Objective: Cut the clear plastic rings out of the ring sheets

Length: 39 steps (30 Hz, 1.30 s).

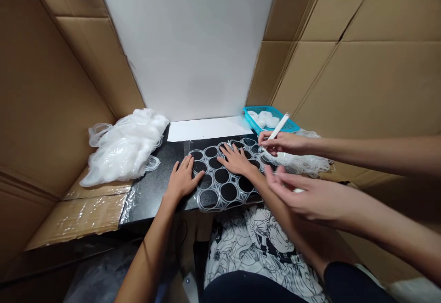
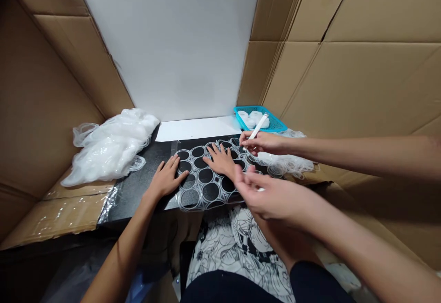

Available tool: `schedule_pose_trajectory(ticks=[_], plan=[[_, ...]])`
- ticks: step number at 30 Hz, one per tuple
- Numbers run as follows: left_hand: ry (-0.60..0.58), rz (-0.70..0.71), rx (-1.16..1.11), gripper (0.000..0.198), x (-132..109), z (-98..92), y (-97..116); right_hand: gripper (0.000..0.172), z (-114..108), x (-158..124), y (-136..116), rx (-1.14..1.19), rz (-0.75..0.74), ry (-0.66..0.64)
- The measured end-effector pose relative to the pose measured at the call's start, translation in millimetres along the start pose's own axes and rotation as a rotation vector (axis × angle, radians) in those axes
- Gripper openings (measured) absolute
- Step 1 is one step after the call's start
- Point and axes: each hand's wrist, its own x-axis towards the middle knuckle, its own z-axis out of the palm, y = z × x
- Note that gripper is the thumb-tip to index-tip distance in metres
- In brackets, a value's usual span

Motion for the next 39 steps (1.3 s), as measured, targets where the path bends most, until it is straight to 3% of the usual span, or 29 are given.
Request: schedule_pose_trajectory(ticks=[4, 10, 13, 17, 19, 21, 24, 28, 30, 32, 35, 39], plan=[[-0.019, 0.011, -0.023, 0.076, 26, 3.5, -13, 0.078, 11, 52, 8, 0.061, 0.109, -0.132], [-0.024, 0.054, -0.063, 0.065, 70, 4.3, -32, 0.075, 5, 74, 21, 0.094, 0.155, -0.117], [0.005, 0.105, -0.088, 0.058, 83, 0.3, -42, 0.071, -7, 63, 10, 0.115, 0.096, -0.067], [0.071, 0.178, -0.138, 0.052, 97, -8.5, -59, 0.052, -25, 22, 13, 0.200, -0.052, 0.165], [0.100, 0.202, -0.156, 0.049, 105, -12.5, -66, 0.042, -33, 1, 35, 0.126, 0.108, 0.206], [0.116, 0.222, -0.160, 0.043, 114, -15.1, -70, 0.032, -37, -13, 64, 0.020, 0.326, 0.138], [0.106, 0.270, -0.145, 0.034, 124, -16.8, -68, 0.020, -35, -21, 105, 0.004, 0.431, 0.045], [0.089, 0.331, -0.132, 0.029, 126, -17.6, -63, 0.011, -30, -17, 128, 0.173, 0.382, -0.025], [0.100, 0.334, -0.136, 0.030, 123, -17.8, -62, 0.005, -35, -14, 131, 0.243, 0.284, -0.045], [0.118, 0.328, -0.143, 0.031, 117, -18.1, -62, 0.010, -46, -10, 133, 0.281, 0.155, -0.027], [0.140, 0.312, -0.150, 0.028, 111, -18.3, -63, 0.020, -72, 1, 134, 0.326, 0.042, 0.063], [0.131, 0.297, -0.176, 0.025, 110, -19.2, -64, 0.018, -99, 33, 119, 0.549, 0.059, 0.316]])
